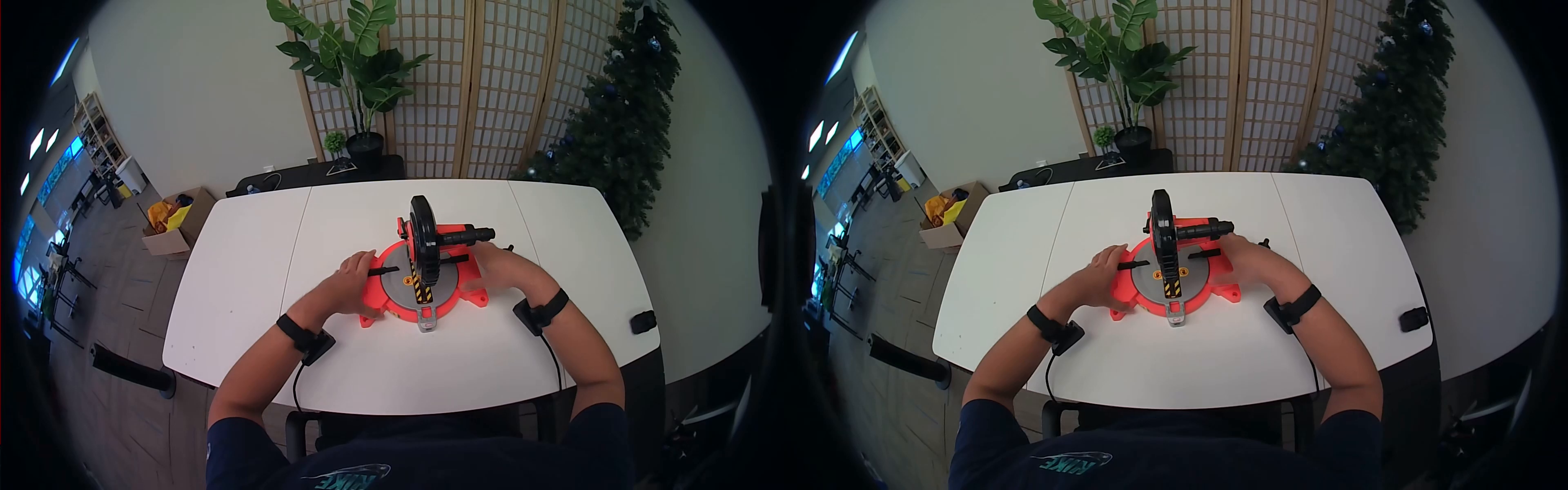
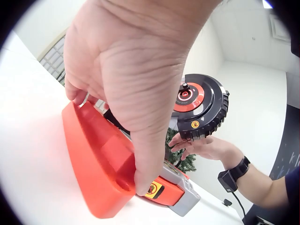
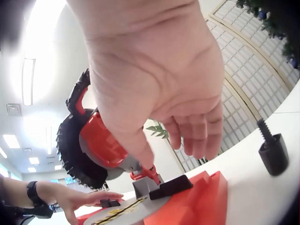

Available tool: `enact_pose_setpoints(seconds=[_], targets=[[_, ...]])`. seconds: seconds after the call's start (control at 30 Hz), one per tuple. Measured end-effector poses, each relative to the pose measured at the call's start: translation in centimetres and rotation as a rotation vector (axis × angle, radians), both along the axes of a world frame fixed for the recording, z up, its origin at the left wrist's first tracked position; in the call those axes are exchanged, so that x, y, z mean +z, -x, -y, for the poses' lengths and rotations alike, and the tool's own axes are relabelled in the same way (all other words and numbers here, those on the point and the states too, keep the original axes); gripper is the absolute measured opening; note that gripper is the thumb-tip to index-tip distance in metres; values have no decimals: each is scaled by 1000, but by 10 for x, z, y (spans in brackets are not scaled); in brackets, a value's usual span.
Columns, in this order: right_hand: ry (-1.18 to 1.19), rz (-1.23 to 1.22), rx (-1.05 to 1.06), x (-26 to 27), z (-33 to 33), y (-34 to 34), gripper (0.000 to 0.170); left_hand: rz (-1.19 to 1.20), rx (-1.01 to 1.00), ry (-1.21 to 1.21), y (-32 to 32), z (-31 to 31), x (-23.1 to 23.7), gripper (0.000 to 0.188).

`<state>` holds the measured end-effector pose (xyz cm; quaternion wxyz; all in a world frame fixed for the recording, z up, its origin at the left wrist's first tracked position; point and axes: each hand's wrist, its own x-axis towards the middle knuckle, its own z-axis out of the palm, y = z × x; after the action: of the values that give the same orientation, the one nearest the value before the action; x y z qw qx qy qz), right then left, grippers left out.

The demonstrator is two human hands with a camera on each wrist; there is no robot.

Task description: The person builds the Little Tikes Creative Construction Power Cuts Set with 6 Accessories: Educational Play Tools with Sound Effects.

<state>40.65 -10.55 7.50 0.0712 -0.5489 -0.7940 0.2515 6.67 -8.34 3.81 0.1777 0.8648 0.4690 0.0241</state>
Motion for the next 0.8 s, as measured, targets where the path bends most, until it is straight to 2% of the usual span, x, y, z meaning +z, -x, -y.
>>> enact_pose_setpoints(seconds=[0.03, 0.1, 0.2, 0.4, 0.53, 0.6, 0.8], targets=[[0, 0, 0, -5, 0, 0, 74, 3, 9, -4, -1, 0, 0, 136], [-158, -13, 103, -13, 0, -2, 85, 2, 17, -9, -2, 1, 1, 135], [-95, -4, 124, -27, -11, -5, 90, 10, 23, -19, -3, 1, 0, 133], [-203, 88, 133, -27, -8, 2, 95, 59, 14, -1, -2, -1, 2, 125], [-266, 61, 201, -35, -13, 1, 96, 55, 8, 18, -1, -6, 4, 119], [-275, 153, 131, -39, -12, 2, 97, 57, 10, 17, 0, -10, 3, 119], [-329, 100, 122, -36, -9, 4, 97, 68, 6, 20, 1, -18, 6, 116]])
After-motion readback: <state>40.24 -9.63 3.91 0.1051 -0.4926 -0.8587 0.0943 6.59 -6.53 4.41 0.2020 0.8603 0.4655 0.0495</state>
